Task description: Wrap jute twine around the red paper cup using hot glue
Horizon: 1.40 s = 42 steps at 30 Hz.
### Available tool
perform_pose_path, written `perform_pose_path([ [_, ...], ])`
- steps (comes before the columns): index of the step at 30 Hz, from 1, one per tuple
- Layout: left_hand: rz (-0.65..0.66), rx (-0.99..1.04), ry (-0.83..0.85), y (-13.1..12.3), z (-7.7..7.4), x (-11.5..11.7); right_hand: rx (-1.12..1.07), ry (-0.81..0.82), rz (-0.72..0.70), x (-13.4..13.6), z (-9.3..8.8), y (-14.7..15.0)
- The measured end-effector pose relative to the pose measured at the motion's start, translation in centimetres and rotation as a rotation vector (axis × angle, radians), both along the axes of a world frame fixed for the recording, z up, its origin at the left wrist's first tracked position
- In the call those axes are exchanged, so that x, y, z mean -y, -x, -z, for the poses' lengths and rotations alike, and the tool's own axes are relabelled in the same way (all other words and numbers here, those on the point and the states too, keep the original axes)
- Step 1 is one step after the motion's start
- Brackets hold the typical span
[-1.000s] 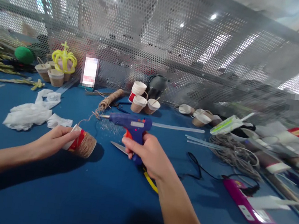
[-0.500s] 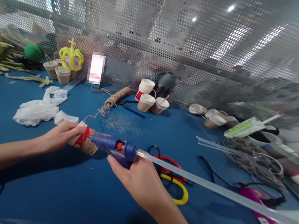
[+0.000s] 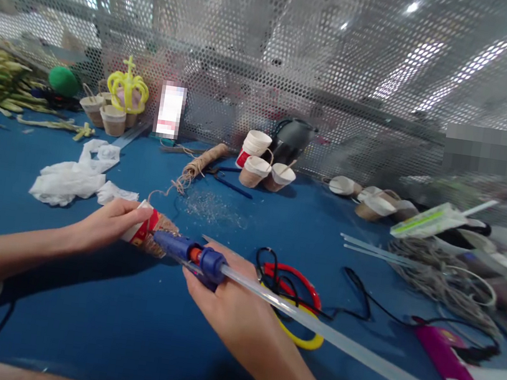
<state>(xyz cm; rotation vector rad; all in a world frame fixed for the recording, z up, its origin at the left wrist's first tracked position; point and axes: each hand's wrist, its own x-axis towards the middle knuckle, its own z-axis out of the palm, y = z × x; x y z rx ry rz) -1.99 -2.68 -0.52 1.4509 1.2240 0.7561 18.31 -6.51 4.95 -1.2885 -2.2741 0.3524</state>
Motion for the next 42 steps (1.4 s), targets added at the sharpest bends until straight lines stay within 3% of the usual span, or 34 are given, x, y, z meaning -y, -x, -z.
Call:
perform_pose_path([
  [7,-0.01,-0.021,-0.041,-0.1,-0.4,0.2,0.027,0.054,0.012,0.1,1.3,-0.6],
  [23,0.001,-0.055,-0.078,-0.1,-0.4,0.3,0.054,0.097,0.068,0.2,1.7,-0.9],
  [33,0.103,-0.057,-0.13,0.3,-0.3,0.5,-0.019,0.176,0.064,-0.1,-0.5,-0.1],
  [42,0.084,-0.122,-0.157,0.2,-0.6,0.7,-0.011,0.16,0.039,-0.1,-0.5,-0.1],
])
